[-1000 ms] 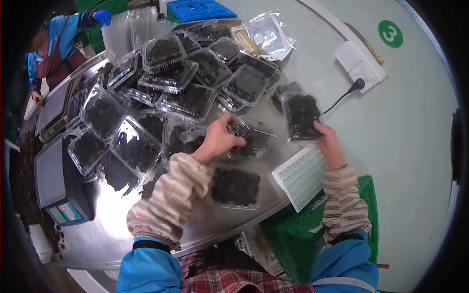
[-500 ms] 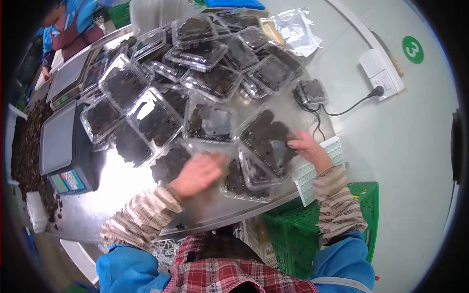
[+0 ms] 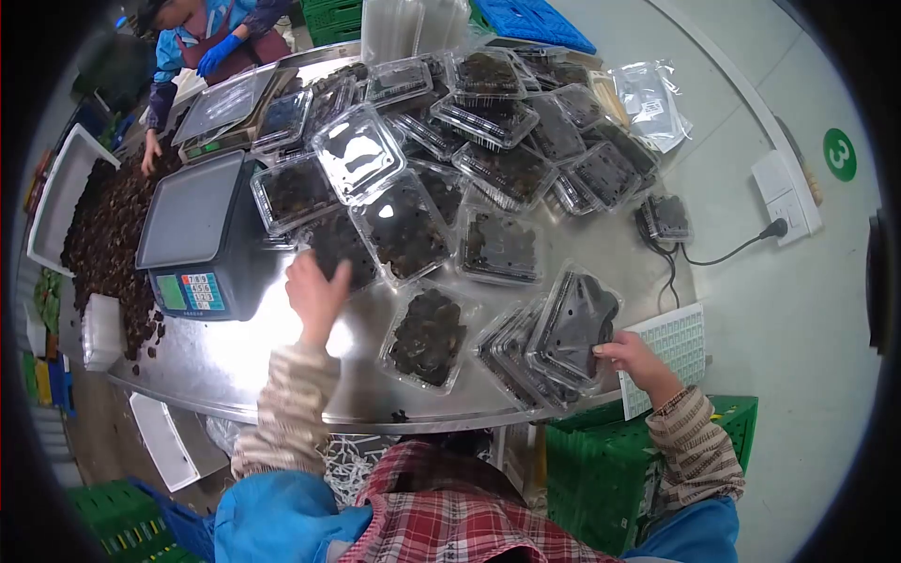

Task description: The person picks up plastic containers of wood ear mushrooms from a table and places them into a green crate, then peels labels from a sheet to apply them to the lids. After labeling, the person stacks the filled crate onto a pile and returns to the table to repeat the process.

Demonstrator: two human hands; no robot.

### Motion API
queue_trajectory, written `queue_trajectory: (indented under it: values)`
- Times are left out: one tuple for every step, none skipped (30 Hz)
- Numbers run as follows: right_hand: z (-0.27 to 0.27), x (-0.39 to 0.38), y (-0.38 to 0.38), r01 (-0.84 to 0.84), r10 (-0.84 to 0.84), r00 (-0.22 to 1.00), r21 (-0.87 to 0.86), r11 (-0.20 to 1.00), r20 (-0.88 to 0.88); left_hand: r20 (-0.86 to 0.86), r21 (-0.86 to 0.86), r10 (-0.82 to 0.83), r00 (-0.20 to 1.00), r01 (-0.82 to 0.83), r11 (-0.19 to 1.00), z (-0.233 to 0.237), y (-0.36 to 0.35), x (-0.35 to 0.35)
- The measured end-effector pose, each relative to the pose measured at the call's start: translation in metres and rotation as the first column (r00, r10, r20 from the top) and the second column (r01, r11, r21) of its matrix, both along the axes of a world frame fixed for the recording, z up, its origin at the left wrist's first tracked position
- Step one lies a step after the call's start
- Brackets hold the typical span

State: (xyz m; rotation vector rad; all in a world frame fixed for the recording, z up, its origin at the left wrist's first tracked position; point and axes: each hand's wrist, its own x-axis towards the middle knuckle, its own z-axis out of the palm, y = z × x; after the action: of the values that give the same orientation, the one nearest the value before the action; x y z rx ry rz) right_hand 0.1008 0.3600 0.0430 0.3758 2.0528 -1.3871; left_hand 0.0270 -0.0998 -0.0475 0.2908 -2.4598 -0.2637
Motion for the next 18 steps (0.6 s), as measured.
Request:
queue_trajectory:
  values:
    - [0.000,0.003,-0.004,0.048,-0.045,0.997,-0.061,0.997,0.057,0.208,0.339,0.028,0.978,-0.099,0.936,-0.011,-0.023,-0.013]
    - [0.001,0.005,-0.007,0.102,-0.088,0.989,-0.118,0.988,0.116,0.403,0.609,-0.024,0.915,-0.248,0.753,-0.026,-0.044,-0.026]
    - [0.000,0.008,-0.008,0.107,-0.093,0.989,-0.115,0.988,0.116,0.334,0.843,-0.169,0.927,-0.213,0.495,-0.048,-0.061,-0.036]
    - [-0.003,0.011,-0.009,0.136,-0.106,0.978,-0.165,0.977,0.180,0.335,0.845,-0.177,0.926,-0.212,0.491,-0.046,-0.057,-0.036]
    - [-0.006,0.013,-0.010,0.171,-0.117,0.963,-0.213,0.962,0.243,0.316,0.900,-0.164,0.934,-0.240,0.364,-0.043,-0.053,-0.037]
    - [-0.010,0.017,-0.010,0.181,-0.128,0.961,-0.207,0.961,0.247,0.303,0.936,-0.150,0.941,-0.265,0.231,-0.036,-0.047,-0.035]
    - [-0.016,0.018,-0.011,0.189,-0.124,0.958,-0.244,0.951,0.258,0.223,0.975,-0.166,0.961,-0.218,0.047,-0.019,-0.036,-0.027]
    - [-0.018,0.019,-0.013,0.193,-0.117,0.957,-0.283,0.939,0.265,0.220,0.975,-0.173,0.960,-0.216,0.045,-0.012,-0.038,-0.021]
    - [-0.017,0.019,-0.014,0.184,-0.109,0.961,-0.292,0.939,0.254,0.140,0.989,-0.215,0.967,-0.127,0.072,-0.008,-0.044,-0.014]
    - [-0.017,0.019,-0.014,0.189,-0.116,0.961,-0.289,0.938,0.251,0.059,0.995,-0.260,0.964,-0.036,0.094,0.001,-0.046,-0.007]
    - [-0.017,0.020,-0.013,0.222,-0.135,0.951,-0.308,0.925,0.280,0.021,1.000,-0.297,0.955,-0.015,0.024,0.011,-0.050,0.001]
    - [-0.018,0.021,-0.014,0.256,-0.153,0.939,-0.329,0.909,0.309,-0.017,0.999,-0.333,0.943,0.002,-0.044,0.029,-0.052,0.010]
    - [-0.016,0.021,-0.019,0.266,-0.161,0.937,-0.335,0.904,0.310,0.041,0.998,-0.461,0.886,-0.057,-0.020,0.046,-0.060,0.019]
    - [-0.013,0.023,-0.025,0.281,-0.167,0.932,-0.351,0.893,0.321,0.032,0.996,-0.502,0.864,-0.068,-0.053,0.057,-0.055,0.025]
    - [-0.012,0.025,-0.033,0.294,-0.170,0.927,-0.365,0.883,0.334,0.095,0.995,-0.564,0.820,-0.093,0.033,0.058,-0.042,0.027]
    - [-0.016,0.027,-0.040,0.299,-0.172,0.925,-0.369,0.880,0.340,0.159,0.987,-0.617,0.771,-0.109,0.118,0.058,-0.029,0.029]
    - [-0.020,0.027,-0.048,0.310,-0.183,0.922,-0.367,0.877,0.341,0.210,0.976,-0.700,0.682,-0.101,0.194,0.041,-0.025,0.026]
    - [-0.022,0.026,-0.053,0.320,-0.196,0.920,-0.362,0.876,0.339,0.260,0.961,-0.769,0.584,-0.080,0.264,0.023,-0.018,0.024]
